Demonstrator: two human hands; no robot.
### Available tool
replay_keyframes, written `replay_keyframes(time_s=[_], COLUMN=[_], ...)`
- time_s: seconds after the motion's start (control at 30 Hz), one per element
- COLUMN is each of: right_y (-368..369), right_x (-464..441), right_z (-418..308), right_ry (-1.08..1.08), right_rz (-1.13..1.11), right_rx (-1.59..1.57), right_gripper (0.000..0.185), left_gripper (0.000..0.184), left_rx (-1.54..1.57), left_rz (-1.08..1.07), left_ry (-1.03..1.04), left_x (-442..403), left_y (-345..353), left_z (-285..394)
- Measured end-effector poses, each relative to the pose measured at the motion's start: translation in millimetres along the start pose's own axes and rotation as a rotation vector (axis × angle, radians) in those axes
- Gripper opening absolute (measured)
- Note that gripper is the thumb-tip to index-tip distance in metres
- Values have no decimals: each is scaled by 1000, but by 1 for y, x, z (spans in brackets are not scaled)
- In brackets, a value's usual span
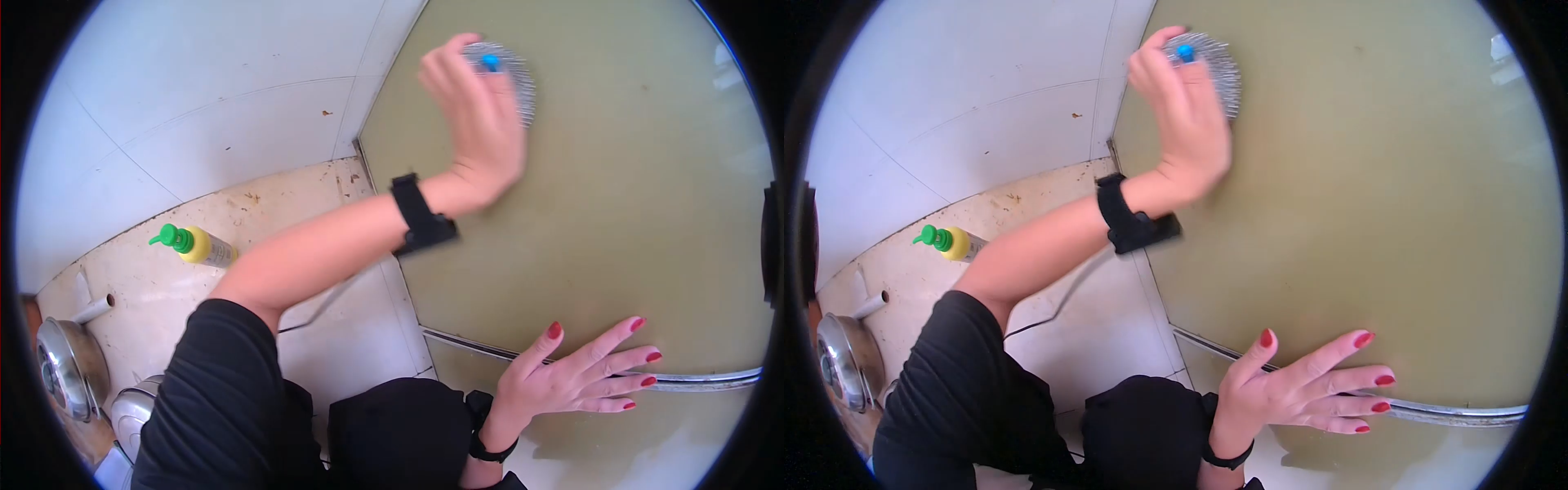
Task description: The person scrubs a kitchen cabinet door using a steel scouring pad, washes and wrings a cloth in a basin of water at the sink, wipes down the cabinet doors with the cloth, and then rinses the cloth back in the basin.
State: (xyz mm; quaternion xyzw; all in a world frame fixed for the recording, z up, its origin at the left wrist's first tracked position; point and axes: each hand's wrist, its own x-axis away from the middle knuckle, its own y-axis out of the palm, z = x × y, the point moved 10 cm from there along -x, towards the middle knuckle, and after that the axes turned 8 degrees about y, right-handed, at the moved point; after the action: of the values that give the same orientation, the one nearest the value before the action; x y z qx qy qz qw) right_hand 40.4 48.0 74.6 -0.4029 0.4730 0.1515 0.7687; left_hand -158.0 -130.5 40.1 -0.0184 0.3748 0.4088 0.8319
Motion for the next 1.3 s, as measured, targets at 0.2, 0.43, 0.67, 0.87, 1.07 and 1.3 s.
replay_keyframes(time_s=[0.2,0.43,0.67,0.87,1.07,1.3], right_y=[0,1,0,3,8,7], right_x=[1,3,1,4,6,5], right_z=[4,-1,-1,2,7,1], right_ry=[-2,26,18,15,-13,35], right_rz=[-3,-32,-88,-70,-97,-51], right_rx=[-44,-97,-173,-118,-111,-108], right_gripper=[68,70,71,71,75,76], left_gripper=[32,31,31,22,20,31], left_rx=[-558,-211,-602,-606,-813,-78], left_rz=[-400,-60,-337,-358,-530,-117], left_ry=[-852,-213,-1015,-164,-639,-21], left_x=[94,32,104,63,103,41], left_y=[-28,-10,-24,-3,-25,-11], left_z=[-186,-39,-151,-98,-199,-44])
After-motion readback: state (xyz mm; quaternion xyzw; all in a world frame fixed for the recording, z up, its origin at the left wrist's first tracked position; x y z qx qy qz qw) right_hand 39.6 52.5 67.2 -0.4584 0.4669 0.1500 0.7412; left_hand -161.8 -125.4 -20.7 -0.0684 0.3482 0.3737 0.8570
